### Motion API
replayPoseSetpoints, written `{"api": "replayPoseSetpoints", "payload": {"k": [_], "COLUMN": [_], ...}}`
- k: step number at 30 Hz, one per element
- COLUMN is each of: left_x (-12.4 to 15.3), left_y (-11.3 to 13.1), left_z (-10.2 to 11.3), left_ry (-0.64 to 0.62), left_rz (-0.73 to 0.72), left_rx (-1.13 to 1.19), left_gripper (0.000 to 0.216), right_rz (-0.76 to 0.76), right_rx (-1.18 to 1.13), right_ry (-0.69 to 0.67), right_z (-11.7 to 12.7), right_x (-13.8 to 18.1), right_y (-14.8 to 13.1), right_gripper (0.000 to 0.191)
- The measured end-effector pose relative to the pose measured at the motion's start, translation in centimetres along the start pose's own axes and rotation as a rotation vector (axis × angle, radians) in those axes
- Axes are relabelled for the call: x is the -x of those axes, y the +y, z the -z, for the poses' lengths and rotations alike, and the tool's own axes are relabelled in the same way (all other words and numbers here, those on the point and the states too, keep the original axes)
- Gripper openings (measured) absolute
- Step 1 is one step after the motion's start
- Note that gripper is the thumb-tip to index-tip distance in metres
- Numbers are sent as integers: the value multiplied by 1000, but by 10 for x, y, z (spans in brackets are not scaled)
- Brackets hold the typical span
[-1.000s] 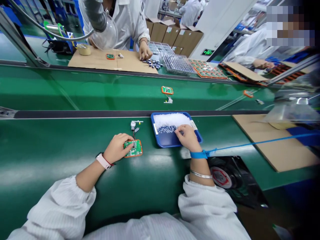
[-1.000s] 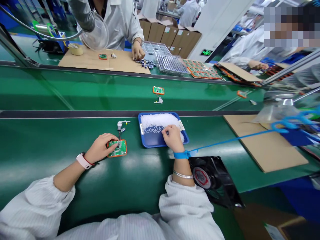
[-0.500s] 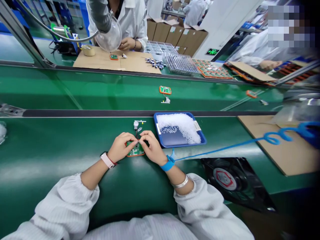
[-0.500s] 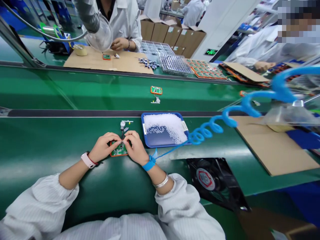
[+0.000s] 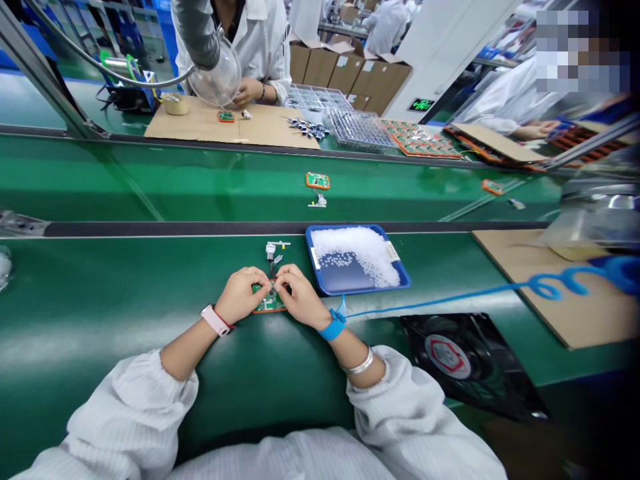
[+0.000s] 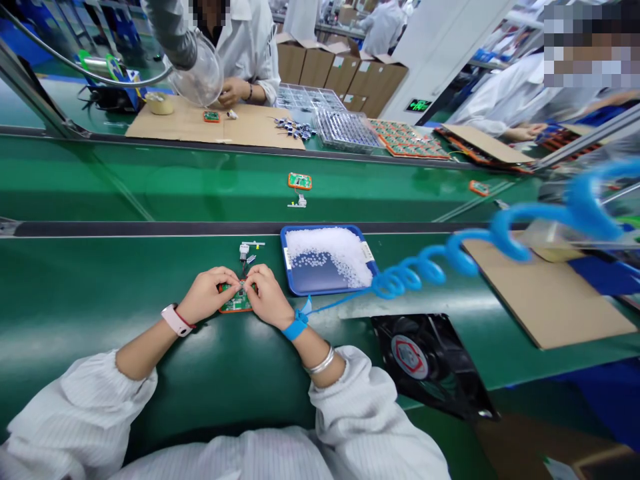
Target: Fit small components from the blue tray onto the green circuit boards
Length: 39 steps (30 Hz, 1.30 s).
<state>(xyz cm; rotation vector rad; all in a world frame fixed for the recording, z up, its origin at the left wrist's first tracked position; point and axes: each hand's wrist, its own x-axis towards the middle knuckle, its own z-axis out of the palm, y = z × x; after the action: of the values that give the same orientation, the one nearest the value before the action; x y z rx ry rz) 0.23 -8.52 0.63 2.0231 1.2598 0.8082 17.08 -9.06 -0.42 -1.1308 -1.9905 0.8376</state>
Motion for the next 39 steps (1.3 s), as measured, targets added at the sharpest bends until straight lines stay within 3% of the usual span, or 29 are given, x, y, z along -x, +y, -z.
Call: {"api": "replayPoseSetpoints", "payload": {"k": [6,10,13,16,19,21,24,27,29,31,35,37,39], "left_x": [-5,7,19,24,17,5,-25,-63,-87,-106,-122,-119,-113], "left_y": [6,2,-7,-10,-6,-6,-16,-33,-45,-56,-81,-91,-96], "left_z": [6,8,8,10,18,28,46,61,69,75,83,85,83], "left_ry": [-49,32,-26,-84,-123,-109,41,372,515,552,393,325,334], "left_rz": [59,18,-153,-230,-146,28,290,315,247,141,47,70,62], "left_rx": [-11,-121,-226,-311,-263,-95,307,517,440,209,-405,-603,-704], "left_gripper": [16,19,51,59,54,57,60,57,59,64,64,55,43], "right_rz": [-43,-43,-40,-54,-51,-46,-47,-41,-36,-33,-33,-22,-14], "right_rx": [3,-17,-57,-80,-112,-141,-163,-164,-167,-170,-171,-173,-179], "right_ry": [25,50,89,190,323,418,465,443,439,426,377,354,311], "right_z": [-1,-1,3,10,14,14,12,10,9,9,7,6,6], "right_x": [-3,-1,-1,0,2,2,2,0,0,0,1,1,2], "right_y": [-1,-2,-1,-3,-9,-11,-13,-12,-10,-8,-3,-2,-2], "right_gripper": [15,14,11,10,12,13,15,15,15,15,13,15,17]}}
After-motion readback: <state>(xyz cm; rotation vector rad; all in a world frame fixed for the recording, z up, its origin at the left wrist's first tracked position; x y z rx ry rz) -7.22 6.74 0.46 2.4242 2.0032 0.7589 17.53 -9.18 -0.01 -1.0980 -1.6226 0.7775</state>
